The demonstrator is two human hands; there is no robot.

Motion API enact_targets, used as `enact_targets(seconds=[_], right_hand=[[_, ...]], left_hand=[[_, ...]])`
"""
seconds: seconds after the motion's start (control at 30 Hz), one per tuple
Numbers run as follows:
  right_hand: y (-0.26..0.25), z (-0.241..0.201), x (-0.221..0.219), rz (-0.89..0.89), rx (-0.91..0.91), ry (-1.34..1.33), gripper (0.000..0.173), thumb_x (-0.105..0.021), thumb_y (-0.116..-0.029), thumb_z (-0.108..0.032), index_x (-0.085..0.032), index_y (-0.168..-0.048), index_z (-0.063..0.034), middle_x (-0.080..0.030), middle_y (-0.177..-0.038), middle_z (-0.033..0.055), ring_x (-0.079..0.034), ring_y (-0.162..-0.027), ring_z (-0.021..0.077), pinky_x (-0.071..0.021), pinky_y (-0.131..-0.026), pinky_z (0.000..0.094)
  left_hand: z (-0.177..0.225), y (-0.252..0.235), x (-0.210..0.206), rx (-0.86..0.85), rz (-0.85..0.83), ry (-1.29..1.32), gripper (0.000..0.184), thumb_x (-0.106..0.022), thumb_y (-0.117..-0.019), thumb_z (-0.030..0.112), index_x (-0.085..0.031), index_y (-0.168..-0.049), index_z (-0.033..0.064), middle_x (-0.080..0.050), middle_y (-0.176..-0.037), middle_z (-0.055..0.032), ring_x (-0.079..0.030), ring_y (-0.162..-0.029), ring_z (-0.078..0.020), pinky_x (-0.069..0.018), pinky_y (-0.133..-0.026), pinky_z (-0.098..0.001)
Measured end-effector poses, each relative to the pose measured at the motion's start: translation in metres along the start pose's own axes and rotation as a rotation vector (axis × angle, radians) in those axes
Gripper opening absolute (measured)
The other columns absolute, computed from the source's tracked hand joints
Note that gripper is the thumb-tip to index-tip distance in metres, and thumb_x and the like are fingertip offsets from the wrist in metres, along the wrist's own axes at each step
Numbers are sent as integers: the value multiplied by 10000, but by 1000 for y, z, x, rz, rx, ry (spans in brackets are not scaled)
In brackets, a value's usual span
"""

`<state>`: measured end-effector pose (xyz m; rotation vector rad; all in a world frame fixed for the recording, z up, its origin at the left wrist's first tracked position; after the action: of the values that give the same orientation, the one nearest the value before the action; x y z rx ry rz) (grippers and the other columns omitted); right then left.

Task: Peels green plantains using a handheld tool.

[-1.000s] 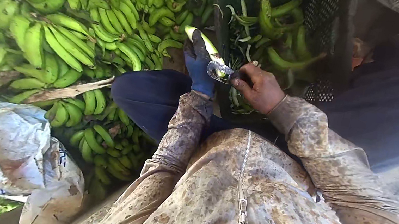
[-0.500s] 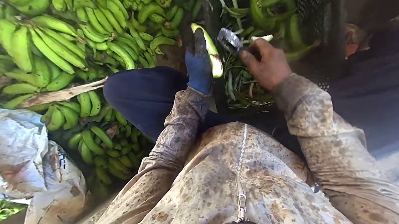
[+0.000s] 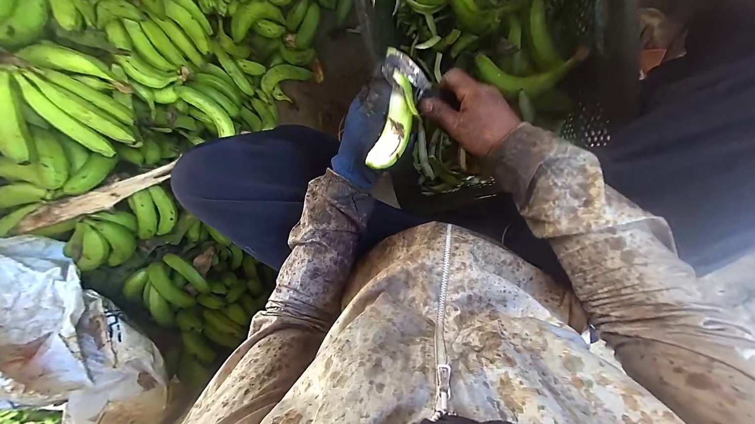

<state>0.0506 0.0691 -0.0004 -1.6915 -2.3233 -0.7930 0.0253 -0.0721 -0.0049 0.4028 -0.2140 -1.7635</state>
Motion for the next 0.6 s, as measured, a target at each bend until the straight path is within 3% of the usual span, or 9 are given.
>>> enact_targets(seconds=[0.07,0.13,0.23,0.3,0.4,0.5,0.6], right_hand=[[-10,8,17,0,-43,13,458,-540,-1070,-418,-610,-1244,0,-678,-1135,208,-669,-1064,323,-500,-983,530],[-13,13,23,-38,-61,40,469,-533,-1062,-469,-638,-1197,-32,-676,-1111,167,-663,-1034,280,-502,-954,506],[-12,23,30,29,-144,109,499,-538,-1062,-454,-650,-1241,-1,-677,-1193,226,-647,-1150,362,-467,-1032,562],[-14,48,39,112,-323,159,527,-489,-1080,-451,-609,-1312,6,-643,-1285,267,-610,-1252,416,-451,-1067,609],[-13,62,53,192,-377,91,589,-438,-1087,-496,-612,-1308,21,-632,-1304,272,-593,-1272,415,-432,-1082,605],[-3,37,49,217,-232,59,581,-461,-1075,-512,-604,-1318,-4,-662,-1250,252,-642,-1197,388,-471,-1055,578],[6,17,20,162,-82,22,502,-516,-1067,-454,-615,-1274,-7,-689,-1157,210,-682,-1086,335,-512,-994,541]], left_hand=[[-7,10,-8,92,-120,-196,412,-330,-1122,302,-548,-1364,49,-678,-1072,-60,-673,-907,-115,-597,-814,-320],[-10,16,-9,168,-212,-298,411,-349,-1112,354,-557,-1321,69,-692,-967,-48,-687,-791,-130,-615,-704,-327],[-10,22,-11,229,-380,-360,437,-414,-1076,382,-515,-1355,60,-686,-941,-32,-676,-744,-119,-606,-663,-304],[-12,30,-18,251,-445,-300,515,-492,-1027,425,-503,-1385,55,-709,-966,-43,-692,-759,-131,-617,-664,-303],[-7,18,-12,106,-253,-138,510,-453,-1053,418,-510,-1380,31,-695,-1059,-85,-693,-880,-172,-614,-788,-366],[-4,1,14,33,108,129,422,-496,-1079,321,-501,-1375,21,-681,-1094,-154,-702,-945,-256,-615,-830,-457],[-7,-6,37,43,364,388,444,-466,-1085,399,-474,-1403,90,-654,-1173,-149,-680,-1021,-256,-598,-861,-468]])
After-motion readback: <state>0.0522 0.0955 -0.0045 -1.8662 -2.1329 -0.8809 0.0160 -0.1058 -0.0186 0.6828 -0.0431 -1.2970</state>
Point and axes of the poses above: each hand's wrist, its own y-axis away from the middle knuckle, its own x-axis out of the back of the hand, z = x × y, the point moved 10 cm from there along -y, towards the middle knuckle
